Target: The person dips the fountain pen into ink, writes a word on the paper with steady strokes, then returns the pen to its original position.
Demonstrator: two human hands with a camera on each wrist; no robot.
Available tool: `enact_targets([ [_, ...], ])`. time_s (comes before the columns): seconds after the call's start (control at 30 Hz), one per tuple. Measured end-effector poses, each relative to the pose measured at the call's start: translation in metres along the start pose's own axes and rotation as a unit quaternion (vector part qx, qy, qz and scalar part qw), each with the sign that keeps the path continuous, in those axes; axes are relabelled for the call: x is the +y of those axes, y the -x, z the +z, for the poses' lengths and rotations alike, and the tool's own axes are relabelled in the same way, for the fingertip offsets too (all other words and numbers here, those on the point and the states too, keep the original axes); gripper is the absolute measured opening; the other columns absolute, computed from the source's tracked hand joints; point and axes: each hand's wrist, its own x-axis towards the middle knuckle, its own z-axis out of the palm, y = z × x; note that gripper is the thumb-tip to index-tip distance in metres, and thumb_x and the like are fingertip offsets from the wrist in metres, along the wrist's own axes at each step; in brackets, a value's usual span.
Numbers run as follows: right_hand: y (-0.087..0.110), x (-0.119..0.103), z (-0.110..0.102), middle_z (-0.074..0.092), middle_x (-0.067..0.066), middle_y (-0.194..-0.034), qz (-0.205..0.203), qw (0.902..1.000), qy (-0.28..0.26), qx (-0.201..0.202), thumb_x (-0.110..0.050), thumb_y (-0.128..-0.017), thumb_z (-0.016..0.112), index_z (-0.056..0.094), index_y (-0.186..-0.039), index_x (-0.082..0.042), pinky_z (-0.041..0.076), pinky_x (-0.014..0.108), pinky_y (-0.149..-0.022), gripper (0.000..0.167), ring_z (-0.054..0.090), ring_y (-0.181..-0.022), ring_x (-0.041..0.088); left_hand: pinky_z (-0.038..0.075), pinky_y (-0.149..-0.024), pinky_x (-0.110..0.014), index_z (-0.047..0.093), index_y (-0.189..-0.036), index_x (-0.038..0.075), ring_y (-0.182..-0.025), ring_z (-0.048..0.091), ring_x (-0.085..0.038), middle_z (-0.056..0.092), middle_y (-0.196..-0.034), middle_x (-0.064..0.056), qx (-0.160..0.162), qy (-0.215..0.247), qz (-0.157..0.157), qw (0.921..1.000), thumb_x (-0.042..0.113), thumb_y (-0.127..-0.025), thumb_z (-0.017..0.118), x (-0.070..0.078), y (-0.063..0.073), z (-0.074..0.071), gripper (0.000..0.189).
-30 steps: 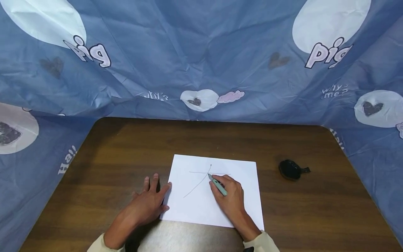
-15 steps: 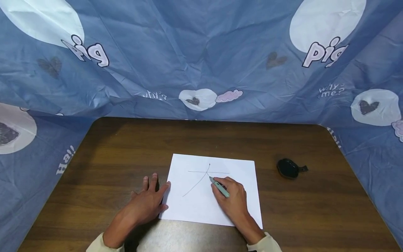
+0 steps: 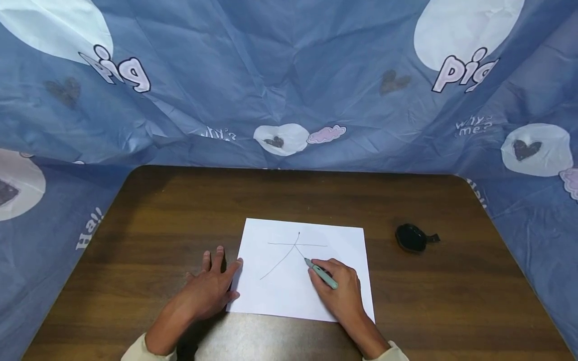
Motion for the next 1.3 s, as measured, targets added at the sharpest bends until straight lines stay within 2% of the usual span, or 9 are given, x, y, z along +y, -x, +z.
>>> enact_targets([
  [0.23, 0.008, 0.001, -0.009, 0.069, -0.009, -0.08, 0.029, 0.9992, -0.002, -0.027, -0.012, -0.083, 0.082, 0.08, -0.103, -0.011, 0.045, 0.025, -0.058, 0.021, 0.053, -0.062, 0.005, 0.029, -0.083, -0.086, 0.045, -0.148, 0.01, -0.139, 0.017, -0.063, 0.02, -0.154, -0.04, -0.004, 0.007, -0.005, 1.0, 0.029, -0.092, 0.072, 0.0, 0.002, 0.001, 0.065],
  [0.47, 0.013, 0.005, -0.012, 0.067, -0.01, -0.077, 0.017, 0.9997, 0.005, -0.015, -0.01, -0.081, 0.084, 0.08, -0.101, -0.01, 0.045, 0.024, -0.056, 0.021, 0.052, -0.06, 0.005, 0.028, -0.082, -0.086, 0.046, -0.147, 0.01, -0.138, 0.017, -0.064, 0.02, -0.153, -0.04, 0.015, 0.014, -0.001, 0.9998, 0.027, -0.092, 0.072, -0.002, 0.003, 0.001, 0.064],
  [0.8, 0.023, 0.007, -0.019, 0.069, -0.01, -0.08, 0.061, 0.9978, -0.01, -0.026, -0.012, -0.082, 0.082, 0.079, -0.103, -0.012, 0.048, 0.024, -0.057, 0.021, 0.055, -0.062, 0.007, 0.028, -0.084, -0.086, 0.046, -0.147, 0.012, -0.139, 0.017, -0.063, 0.021, -0.154, -0.039, 0.019, 0.011, 0.003, 0.9998, 0.029, -0.092, 0.072, -0.002, 0.003, 0.002, 0.064],
  [1.3, 0.033, 0.008, -0.029, 0.067, -0.009, -0.079, 0.082, 0.9959, 0.003, -0.038, -0.014, -0.083, 0.082, 0.079, -0.104, -0.014, 0.046, 0.024, -0.056, 0.021, 0.053, -0.062, 0.007, 0.028, -0.083, -0.086, 0.046, -0.147, 0.011, -0.138, 0.018, -0.064, 0.021, -0.153, -0.04, 0.024, 0.009, 0.011, 0.9996, 0.028, -0.092, 0.072, -0.002, 0.003, 0.004, 0.064],
])
